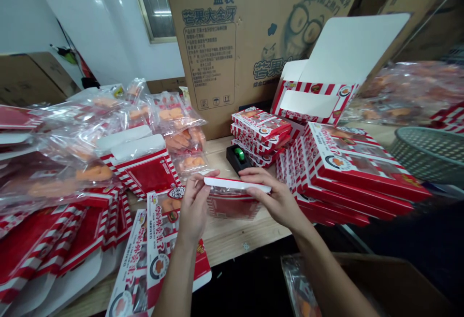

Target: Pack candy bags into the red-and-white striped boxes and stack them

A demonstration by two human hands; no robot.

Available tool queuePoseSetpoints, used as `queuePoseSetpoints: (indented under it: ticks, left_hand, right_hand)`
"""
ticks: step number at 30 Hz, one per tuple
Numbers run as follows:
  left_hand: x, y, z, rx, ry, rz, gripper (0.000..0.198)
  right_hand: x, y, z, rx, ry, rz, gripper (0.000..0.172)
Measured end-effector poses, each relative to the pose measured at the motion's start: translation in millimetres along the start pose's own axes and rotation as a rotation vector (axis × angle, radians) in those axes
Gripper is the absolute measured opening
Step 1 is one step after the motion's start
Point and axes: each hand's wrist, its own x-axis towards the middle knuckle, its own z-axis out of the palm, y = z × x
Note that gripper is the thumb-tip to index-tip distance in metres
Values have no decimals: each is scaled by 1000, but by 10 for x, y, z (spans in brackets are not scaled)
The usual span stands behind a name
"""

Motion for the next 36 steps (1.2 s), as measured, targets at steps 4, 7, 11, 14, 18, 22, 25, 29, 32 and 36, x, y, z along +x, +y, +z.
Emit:
queuePoseSetpoints:
  ticks: [4, 7, 11, 14, 18, 22, 25, 29, 32, 36]
  left_hand:
    - [57, 69, 43, -35, 1, -33, 18]
    - [39, 56, 48, -58, -92, -51, 9]
    - [-32, 3, 14, 135, -134, 25, 10]
    - [-64, 4, -66, 349, -178, 128, 8]
    - [-61, 21, -186, 494, -319, 174, 10]
    - [-26, -14, -177, 526, -245, 227, 6]
    - [4, -52, -137, 537, -191, 255, 11]
    - [25, -101, -138, 607, -218, 364, 13]
    - [31, -136, -153, 622, -217, 415, 13]
    - [32, -159, -142, 630, -194, 378, 8]
  right_hand:
    - [-51, -54, -49, -130, -215, -10, 31]
    - [-42, 17, -31, -100, -9, -35, 28]
    - [1, 156, -23, 19, 135, -47, 17]
    - [27, 174, -70, 97, 69, -13, 12]
    - [60, 132, -116, 101, 9, 67, 6]
    - [35, 202, -80, 237, 47, 74, 5]
    - [-10, 352, -35, 369, 94, 53, 4]
    - [-29, 491, -13, 372, 153, 10, 10]
    - [-32, 453, -6, 206, 189, -53, 7]
    - [-64, 365, 63, 55, 233, -135, 11]
